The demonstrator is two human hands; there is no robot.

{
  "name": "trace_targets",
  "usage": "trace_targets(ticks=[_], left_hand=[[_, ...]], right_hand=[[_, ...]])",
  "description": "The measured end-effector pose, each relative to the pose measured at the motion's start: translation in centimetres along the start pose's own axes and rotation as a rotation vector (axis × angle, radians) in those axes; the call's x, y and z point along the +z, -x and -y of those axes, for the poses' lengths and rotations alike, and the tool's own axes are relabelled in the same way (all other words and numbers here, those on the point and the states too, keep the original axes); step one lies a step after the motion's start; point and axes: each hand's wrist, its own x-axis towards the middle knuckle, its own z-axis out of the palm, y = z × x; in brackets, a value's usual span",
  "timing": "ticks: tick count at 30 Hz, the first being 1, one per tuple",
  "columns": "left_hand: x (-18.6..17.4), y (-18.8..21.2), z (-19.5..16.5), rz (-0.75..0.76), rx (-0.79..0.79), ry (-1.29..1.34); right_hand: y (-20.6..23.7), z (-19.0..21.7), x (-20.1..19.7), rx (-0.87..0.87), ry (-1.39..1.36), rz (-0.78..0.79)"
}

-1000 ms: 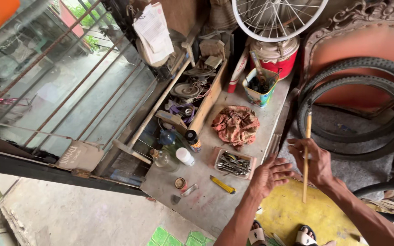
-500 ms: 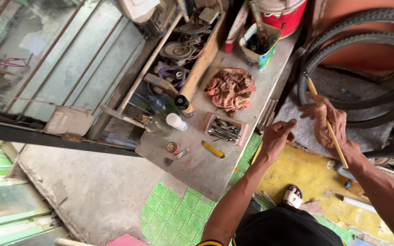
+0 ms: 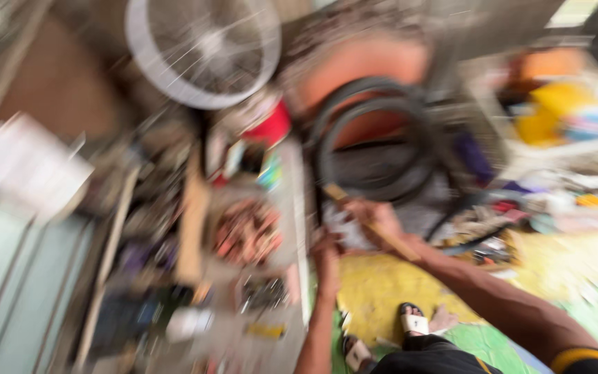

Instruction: The person holds a bicycle saddle and paints its underside and seat post black using a long-handled brush, turning the saddle to coat different sides. They then carry the saddle outside, paint a bicycle wheel rim resting on a wall, walk back inside, and dip the brush into a paint can.

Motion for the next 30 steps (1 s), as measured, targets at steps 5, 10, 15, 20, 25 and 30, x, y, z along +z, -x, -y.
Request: trace_targets(ticks=[5, 10, 15, 20, 25, 30], left_hand=[[0.8, -3.9, -1.9, 0.035, -0.229, 0.146], [4.2, -5.0, -3.3, 0.148, -0.252, 0.071], [8.1, -4.9, -3.9, 0.342, -0.256, 0.052], [11.7, -4.2, -4.9, 0.405, -0.381, 0.035], [14.0, -3.6, -4.8, 0.559, -0.369, 0.158], [15.1, -4.3, -4.6, 0.588, -0.327, 0.06]], right_hand=[[-1.0, 1.5, -1.2, 0.035, 0.47, -0.039], [-1.6, 3.4, -2.0, 0.082, 0.633, -0.198], [-0.7, 4.2, -3.9, 0.096, 0.634, -0.363], [0.1, 5.1, -5.1, 0.268, 0.755, -0.392], [0.7, 5.3, -5.4, 0.29, 0.85, -0.539], [2.4, 4.9, -6.9, 0.329, 0.86, -0.376]])
